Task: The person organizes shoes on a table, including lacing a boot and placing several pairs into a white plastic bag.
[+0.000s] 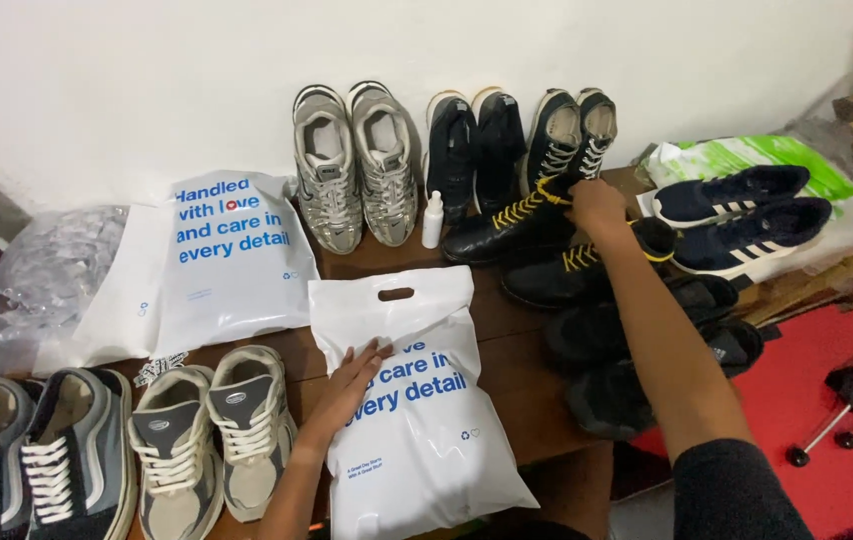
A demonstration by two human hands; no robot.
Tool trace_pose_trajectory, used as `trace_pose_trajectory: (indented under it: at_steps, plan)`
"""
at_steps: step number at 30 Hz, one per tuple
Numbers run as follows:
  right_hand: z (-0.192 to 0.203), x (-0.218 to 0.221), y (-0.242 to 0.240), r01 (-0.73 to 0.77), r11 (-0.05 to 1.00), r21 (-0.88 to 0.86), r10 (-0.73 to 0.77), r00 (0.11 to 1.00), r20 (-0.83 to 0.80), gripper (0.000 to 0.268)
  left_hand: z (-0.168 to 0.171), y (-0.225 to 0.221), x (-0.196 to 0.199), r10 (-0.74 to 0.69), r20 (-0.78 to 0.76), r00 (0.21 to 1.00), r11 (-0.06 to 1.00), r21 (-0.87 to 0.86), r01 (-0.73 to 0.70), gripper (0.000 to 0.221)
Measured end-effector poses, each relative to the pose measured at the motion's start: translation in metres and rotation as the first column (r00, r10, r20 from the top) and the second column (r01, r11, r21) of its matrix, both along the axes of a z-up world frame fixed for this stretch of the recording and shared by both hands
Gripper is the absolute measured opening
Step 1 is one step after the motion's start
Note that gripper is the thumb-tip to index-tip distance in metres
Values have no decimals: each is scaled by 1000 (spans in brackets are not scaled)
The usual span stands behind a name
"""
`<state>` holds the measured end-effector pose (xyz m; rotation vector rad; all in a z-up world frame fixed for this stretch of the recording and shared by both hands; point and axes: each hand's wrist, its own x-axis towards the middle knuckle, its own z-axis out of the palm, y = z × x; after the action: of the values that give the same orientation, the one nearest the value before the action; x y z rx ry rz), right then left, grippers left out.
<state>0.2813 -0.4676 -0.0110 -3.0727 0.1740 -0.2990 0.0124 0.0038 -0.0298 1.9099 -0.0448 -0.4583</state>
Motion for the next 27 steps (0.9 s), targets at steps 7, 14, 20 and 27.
trace_pose_trajectory:
  at_steps: [7,14,20,27]
  plan:
    - [1,3,-19,-2,994,105,4,1000,-19,20,-8,0,3,3,5,1000,1000,6,-3,63]
    - [23,-6,-56,-39,999,-33,41,997,62,23,-5,0,4,-3,4,1000,1000,-2,3,64]
    - [13,16,-103,117,991,67,-120,992,40,17,-9,0,5,-1,12,1000,1000,1,1,63]
    - [30,0,-95,135,990,40,-130,986,-108,17,-16,1,6,-9,24,1000,999,-31,10,63]
